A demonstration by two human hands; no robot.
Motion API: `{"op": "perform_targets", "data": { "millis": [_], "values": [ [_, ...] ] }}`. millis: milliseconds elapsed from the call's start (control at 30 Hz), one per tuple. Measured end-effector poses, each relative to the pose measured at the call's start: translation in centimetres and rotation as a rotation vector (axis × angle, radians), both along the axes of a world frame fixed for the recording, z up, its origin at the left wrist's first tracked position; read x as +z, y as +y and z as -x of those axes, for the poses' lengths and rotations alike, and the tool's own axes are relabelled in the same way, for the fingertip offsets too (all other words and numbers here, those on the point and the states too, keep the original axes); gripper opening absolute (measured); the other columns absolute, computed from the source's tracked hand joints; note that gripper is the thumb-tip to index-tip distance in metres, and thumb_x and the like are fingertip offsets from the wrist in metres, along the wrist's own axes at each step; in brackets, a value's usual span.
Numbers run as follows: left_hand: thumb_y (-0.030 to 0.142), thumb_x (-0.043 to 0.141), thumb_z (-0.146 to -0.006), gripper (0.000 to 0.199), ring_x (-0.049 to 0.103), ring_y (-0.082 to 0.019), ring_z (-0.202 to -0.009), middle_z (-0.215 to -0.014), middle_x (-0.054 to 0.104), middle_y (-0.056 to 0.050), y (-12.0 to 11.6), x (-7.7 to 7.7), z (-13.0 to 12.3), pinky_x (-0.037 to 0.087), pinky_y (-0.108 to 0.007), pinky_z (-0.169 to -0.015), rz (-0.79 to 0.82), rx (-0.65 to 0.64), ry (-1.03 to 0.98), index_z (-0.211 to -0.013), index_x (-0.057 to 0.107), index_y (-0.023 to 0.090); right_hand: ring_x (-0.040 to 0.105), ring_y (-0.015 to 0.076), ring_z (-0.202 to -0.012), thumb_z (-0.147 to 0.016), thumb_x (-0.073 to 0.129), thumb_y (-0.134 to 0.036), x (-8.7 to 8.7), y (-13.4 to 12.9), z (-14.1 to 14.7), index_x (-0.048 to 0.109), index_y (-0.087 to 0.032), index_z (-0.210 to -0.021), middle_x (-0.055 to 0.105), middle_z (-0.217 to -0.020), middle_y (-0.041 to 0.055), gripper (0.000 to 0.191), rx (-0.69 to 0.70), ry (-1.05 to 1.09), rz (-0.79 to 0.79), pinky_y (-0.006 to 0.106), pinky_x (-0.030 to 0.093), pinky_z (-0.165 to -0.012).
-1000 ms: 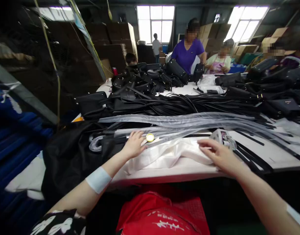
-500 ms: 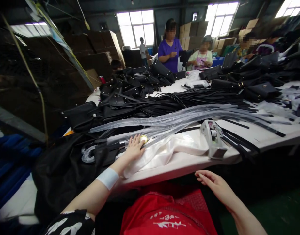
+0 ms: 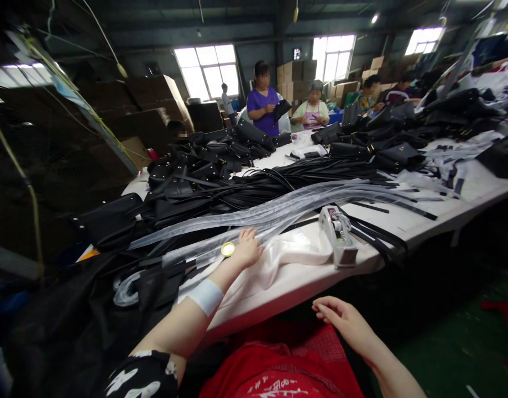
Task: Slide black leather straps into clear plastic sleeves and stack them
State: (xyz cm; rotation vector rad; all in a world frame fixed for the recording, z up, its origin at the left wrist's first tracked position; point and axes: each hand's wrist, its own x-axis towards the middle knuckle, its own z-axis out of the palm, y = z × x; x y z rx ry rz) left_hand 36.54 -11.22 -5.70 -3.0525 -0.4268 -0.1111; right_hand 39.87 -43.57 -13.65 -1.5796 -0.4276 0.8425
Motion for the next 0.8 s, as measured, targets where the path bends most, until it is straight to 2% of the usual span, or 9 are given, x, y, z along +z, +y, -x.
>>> {"op": "perform_targets", "data": {
  "millis": [133, 233, 333, 400, 500, 567, 633, 800],
  "values": [
    [0.026, 0.055, -0.089, 0.027, 0.053, -0.030, -0.123, -0.117, 0.066, -0.017, -1.4, -1.2, -0.7, 0.032, -0.041, -0.112, 0.066, 0.046, 0.011, -0.101, 0.071, 0.009, 0.070, 0.0293, -0.096, -0.073, 0.068, -0.065, -0.9, -1.9, -0.1, 0.076, -0.018, -0.100, 0.074, -0.107, 0.0136, 0.054, 0.010, 0.011, 0.021, 0.038, 0.055, -0.084],
    [0.028, 0.051, -0.092, 0.029, 0.059, -0.028, -0.112, -0.114, 0.066, -0.016, -1.5, -1.2, -0.3, 0.041, -0.037, -0.102, 0.121, 0.113, -0.010, -0.104, 0.069, 0.010, 0.070, 0.0288, -0.093, -0.072, 0.069, -0.062, -1.8, -3.3, 0.0, 0.077, -0.019, -0.098, 0.075, -0.104, 0.0130, 0.051, -0.057, 0.020, 0.043, 0.036, 0.056, -0.080],
    [0.036, 0.037, -0.099, 0.040, 0.064, -0.026, -0.102, -0.115, 0.065, -0.017, -1.1, -0.8, 0.3, 0.047, -0.035, -0.089, 0.178, 0.223, -0.026, -0.107, 0.066, 0.010, 0.070, 0.0262, -0.085, -0.072, 0.069, -0.061, -2.4, -3.7, 0.4, 0.078, -0.019, -0.093, 0.076, -0.097, 0.0120, 0.048, -0.183, 0.043, 0.037, 0.034, 0.056, -0.075],
    [0.049, 0.040, -0.096, 0.048, 0.066, -0.027, -0.097, -0.110, 0.067, -0.017, -0.8, -0.6, 0.6, 0.048, -0.034, -0.081, 0.220, 0.281, -0.014, -0.104, 0.067, 0.010, 0.070, 0.0246, -0.082, -0.072, 0.069, -0.061, -2.5, -3.4, 0.6, 0.078, -0.019, -0.091, 0.077, -0.096, 0.0116, 0.047, -0.232, 0.060, 0.022, 0.032, 0.056, -0.073],
    [0.062, 0.064, -0.077, 0.050, 0.068, -0.028, -0.086, -0.091, 0.070, -0.016, -0.6, -0.4, 1.3, 0.047, -0.032, -0.070, 0.290, 0.315, 0.054, -0.086, 0.071, 0.013, 0.070, 0.0254, -0.084, -0.069, 0.071, -0.061, -2.5, -2.9, 0.7, 0.077, -0.019, -0.092, 0.077, -0.097, 0.0119, 0.048, -0.186, 0.083, 0.012, 0.033, 0.056, -0.074],
    [0.055, 0.072, -0.071, 0.040, 0.069, -0.029, -0.079, -0.082, 0.071, -0.015, -0.7, -0.3, 1.7, 0.045, -0.032, -0.065, 0.323, 0.323, 0.088, -0.075, 0.071, 0.016, 0.070, 0.0260, -0.084, -0.067, 0.072, -0.062, -2.5, -2.5, 0.6, 0.077, -0.019, -0.092, 0.077, -0.096, 0.0121, 0.050, -0.147, 0.085, 0.004, 0.034, 0.056, -0.075],
    [0.048, 0.072, -0.071, 0.031, 0.069, -0.029, -0.076, -0.081, 0.072, -0.014, -1.0, -0.1, 2.0, 0.044, -0.033, -0.062, 0.343, 0.335, 0.089, -0.075, 0.071, 0.017, 0.070, 0.0256, -0.082, -0.068, 0.071, -0.064, -2.6, -2.2, 0.4, 0.077, -0.018, -0.091, 0.077, -0.094, 0.0120, 0.052, -0.117, 0.078, -0.007, 0.034, 0.056, -0.074],
    [0.049, 0.069, -0.073, 0.033, 0.069, -0.029, -0.075, -0.076, 0.071, -0.011, -1.1, 0.7, 2.2, 0.046, -0.034, -0.063, 0.401, 0.362, 0.058, -0.074, 0.070, 0.016, 0.069, 0.0232, -0.080, -0.069, 0.070, -0.067, -2.4, -1.9, 0.5, 0.077, -0.018, -0.091, 0.076, -0.093, 0.0113, 0.055, -0.068, 0.056, -0.018, 0.031, 0.053, -0.070]
  ]
}}
